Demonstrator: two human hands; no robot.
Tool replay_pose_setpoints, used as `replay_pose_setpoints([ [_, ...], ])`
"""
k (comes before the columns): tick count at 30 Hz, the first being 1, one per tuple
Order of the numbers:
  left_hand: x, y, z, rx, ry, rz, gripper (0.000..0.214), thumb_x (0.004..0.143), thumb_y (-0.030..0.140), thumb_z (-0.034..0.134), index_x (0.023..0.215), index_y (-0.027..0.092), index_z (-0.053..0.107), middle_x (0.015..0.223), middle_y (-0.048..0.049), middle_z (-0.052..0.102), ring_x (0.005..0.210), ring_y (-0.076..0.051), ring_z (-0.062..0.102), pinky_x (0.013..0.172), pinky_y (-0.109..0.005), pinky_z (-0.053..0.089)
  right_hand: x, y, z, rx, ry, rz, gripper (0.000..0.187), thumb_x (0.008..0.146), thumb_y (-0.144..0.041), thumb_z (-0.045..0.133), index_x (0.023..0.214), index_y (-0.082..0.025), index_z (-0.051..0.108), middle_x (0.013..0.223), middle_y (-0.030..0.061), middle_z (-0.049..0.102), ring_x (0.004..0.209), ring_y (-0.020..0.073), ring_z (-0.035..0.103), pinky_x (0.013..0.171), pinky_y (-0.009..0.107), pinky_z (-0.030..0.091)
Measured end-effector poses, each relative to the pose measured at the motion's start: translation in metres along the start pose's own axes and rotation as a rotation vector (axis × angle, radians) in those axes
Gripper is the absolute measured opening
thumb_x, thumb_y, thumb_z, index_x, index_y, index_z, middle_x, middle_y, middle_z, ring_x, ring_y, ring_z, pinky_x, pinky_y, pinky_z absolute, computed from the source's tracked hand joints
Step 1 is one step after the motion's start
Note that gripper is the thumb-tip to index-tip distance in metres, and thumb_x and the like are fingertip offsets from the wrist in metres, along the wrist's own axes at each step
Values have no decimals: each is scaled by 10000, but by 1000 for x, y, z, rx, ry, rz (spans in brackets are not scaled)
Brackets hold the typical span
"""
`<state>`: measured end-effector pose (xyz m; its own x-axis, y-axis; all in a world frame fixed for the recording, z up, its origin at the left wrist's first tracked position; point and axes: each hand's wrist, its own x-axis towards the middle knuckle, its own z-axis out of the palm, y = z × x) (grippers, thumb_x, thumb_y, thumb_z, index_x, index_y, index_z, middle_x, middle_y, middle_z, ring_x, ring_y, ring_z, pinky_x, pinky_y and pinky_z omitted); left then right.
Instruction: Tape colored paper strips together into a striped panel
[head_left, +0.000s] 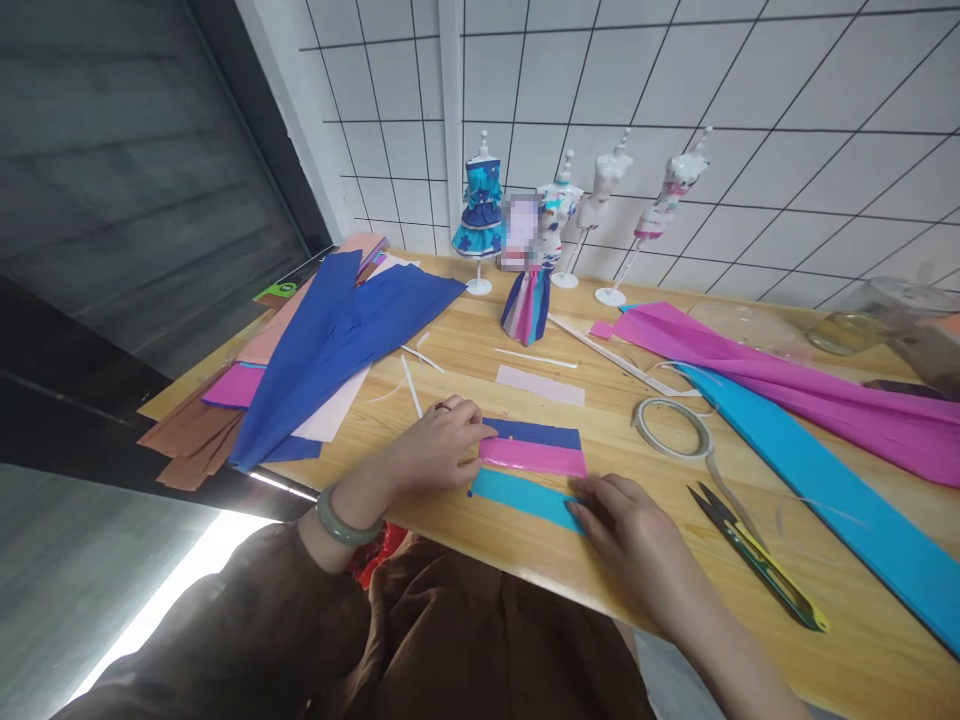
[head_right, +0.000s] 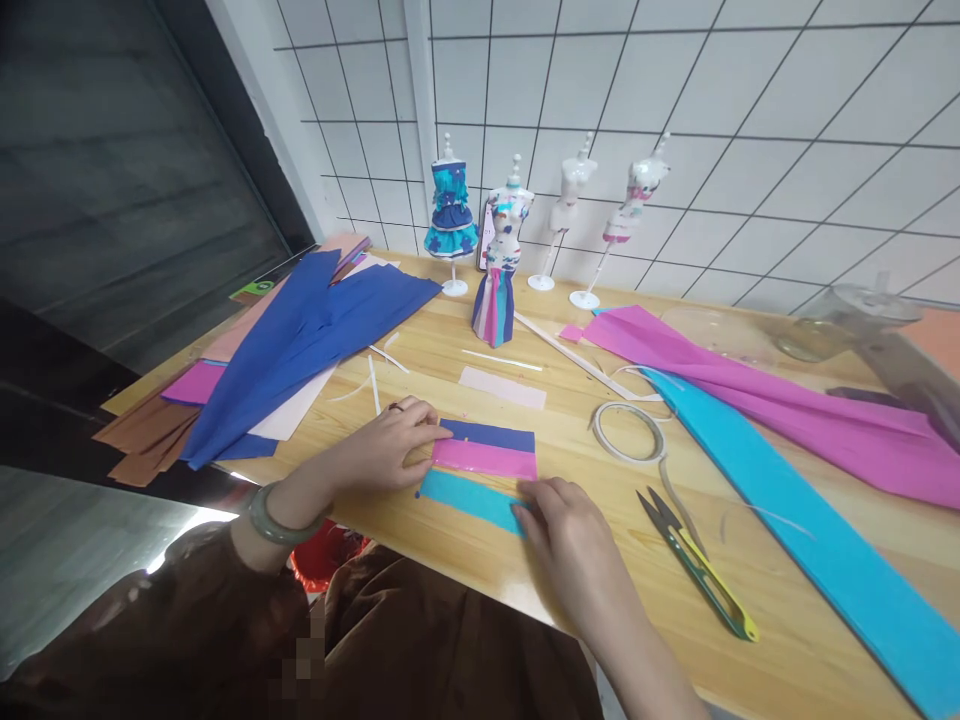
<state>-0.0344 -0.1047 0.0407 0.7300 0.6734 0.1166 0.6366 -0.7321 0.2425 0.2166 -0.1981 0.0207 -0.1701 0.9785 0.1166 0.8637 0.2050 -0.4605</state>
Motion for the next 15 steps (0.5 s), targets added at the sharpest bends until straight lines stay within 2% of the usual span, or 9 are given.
replay_pose_setpoints([
  [4,-1,2,-2,18,-19,14,378,772,272,501,1138,199,563,1010,-86,493,986,-229,437,879,-377,358,2,-3,-2,43,-65,33,184,859,-275,423,796,-216,585,837,69,626,791,220,589,694,369,474],
  [10,-2,2,-2,12,-16,15,402,776,286,494,1161,187,553,1034,-92,498,1008,-236,438,906,-393,345,-1,-4,-13,152,-141,-62,193,878,-294,393,860,-231,575,952,69,618,884,202,594,755,331,475],
  [15,-3,-4,-2,-95,-16,18,445,791,266,478,1230,193,490,1088,-85,518,1044,-221,451,937,-386,349,-7,-3,-21,146,-127,11,189,869,-313,405,894,-240,577,898,41,664,822,192,628,707,313,495],
])
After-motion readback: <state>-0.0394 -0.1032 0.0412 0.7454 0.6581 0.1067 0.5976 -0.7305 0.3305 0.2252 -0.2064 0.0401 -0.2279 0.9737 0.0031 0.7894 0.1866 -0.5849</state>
